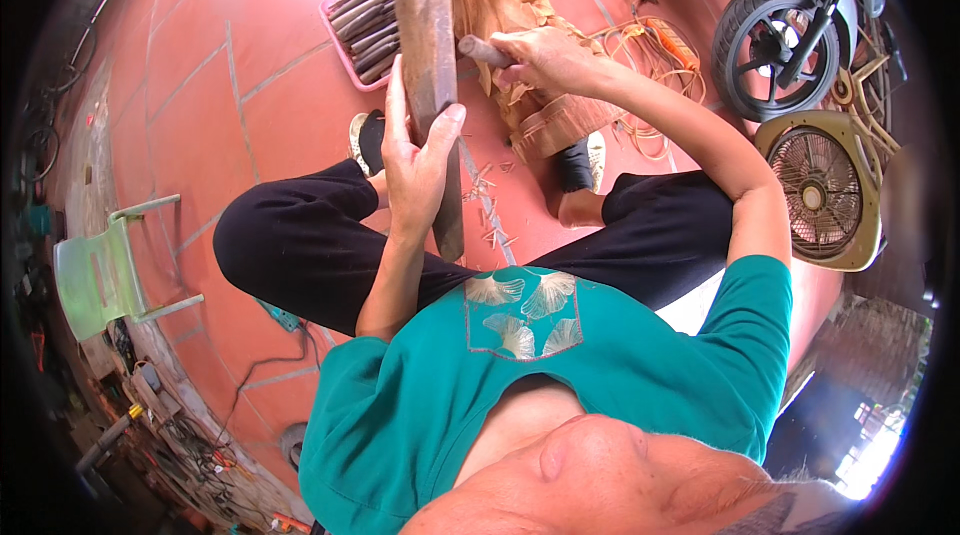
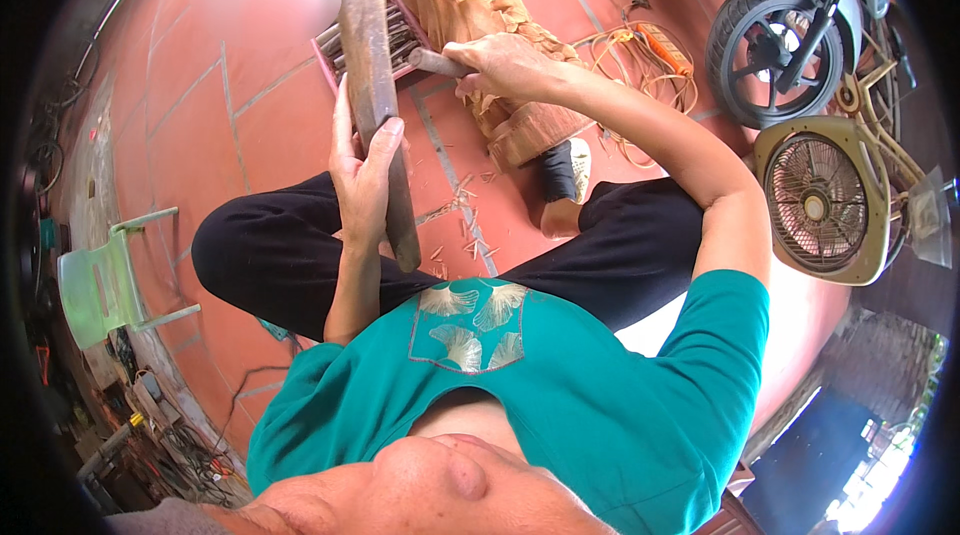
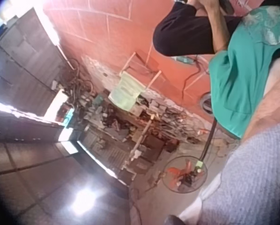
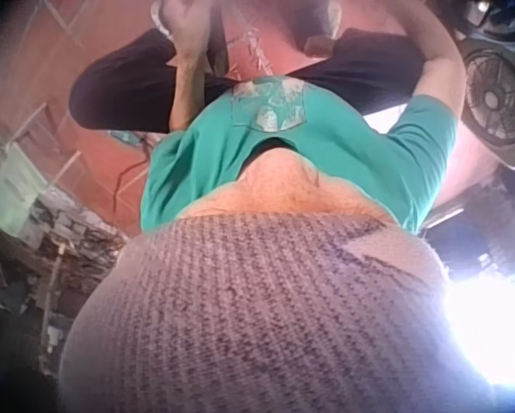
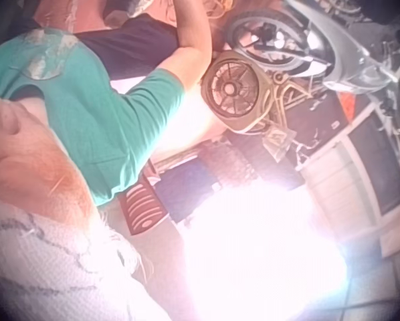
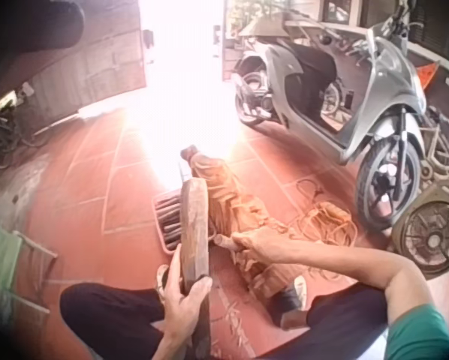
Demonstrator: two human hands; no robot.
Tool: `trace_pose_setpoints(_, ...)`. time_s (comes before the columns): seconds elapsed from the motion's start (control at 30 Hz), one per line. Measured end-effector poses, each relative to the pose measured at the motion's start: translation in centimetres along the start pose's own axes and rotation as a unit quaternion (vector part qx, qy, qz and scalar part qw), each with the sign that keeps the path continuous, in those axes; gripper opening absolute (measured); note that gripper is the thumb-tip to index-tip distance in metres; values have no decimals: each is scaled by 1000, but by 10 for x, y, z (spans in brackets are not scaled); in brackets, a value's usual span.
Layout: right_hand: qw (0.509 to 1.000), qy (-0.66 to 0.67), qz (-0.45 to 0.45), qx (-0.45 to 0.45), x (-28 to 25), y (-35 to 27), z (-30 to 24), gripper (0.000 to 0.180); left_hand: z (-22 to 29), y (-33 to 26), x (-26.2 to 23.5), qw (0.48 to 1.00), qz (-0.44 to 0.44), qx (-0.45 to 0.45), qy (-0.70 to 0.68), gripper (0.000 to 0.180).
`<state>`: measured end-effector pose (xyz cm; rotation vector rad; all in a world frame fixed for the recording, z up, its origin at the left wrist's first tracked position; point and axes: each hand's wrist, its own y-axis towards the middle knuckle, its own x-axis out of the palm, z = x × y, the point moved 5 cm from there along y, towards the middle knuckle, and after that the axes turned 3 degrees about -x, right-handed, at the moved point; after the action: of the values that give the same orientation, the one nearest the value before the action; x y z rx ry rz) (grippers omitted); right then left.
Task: The person sits on the floor and carves a wooden sculpture using a chisel and mallet. They repeatedly strike the chisel to shape the wood, occasionally adjusting the tool and the sculpture's position.
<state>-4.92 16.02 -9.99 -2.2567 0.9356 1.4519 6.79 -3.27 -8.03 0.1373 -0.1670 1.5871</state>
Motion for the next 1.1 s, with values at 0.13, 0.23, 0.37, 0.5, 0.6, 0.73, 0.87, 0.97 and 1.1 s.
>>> trace_pose_setpoints(0.13, 1000, -6, -3, -28, 20, 3, 19, 42, -20, 13, 6, 995, 32, 44, 79, 68)
trace_pose_setpoints(0.23, 995, -18, 8, -102, 24, 7, 19, 47, -21, 9, 11, 997, 19, 16, 72, 67)
trace_pose_setpoints(0.37, 998, 25, 12, -59, 16, 14, 15, 28, -7, 2, 7, 1000, 26, 9, -4, 69)
trace_pose_setpoints(0.5, 997, 57, 39, -42, 13, 13, 22, 30, 8, -2, 6, 990, 116, 81, -14, 73)
trace_pose_setpoints(0.6, 998, 53, 26, -30, 13, 10, 18, 31, -8, 2, 14, 998, 31, -2, 61, 71)
trace_pose_setpoints(0.73, 998, 48, 33, -36, 15, 8, 20, 31, -9, -1, 12, 997, -29, -62, 33, 69)
trace_pose_setpoints(0.87, 997, 48, 36, -49, 16, 11, 19, 31, 17, -5, 7, 996, 72, 49, 11, 69)
trace_pose_setpoints(0.97, 996, 57, 40, -56, 14, 11, 18, 32, 6, 0, 10, 996, 59, 70, 15, 70)
trace_pose_setpoints(1.1, 995, 55, 54, -60, 9, 9, 16, 31, -6, -2, 14, 998, 1, -38, 55, 71)
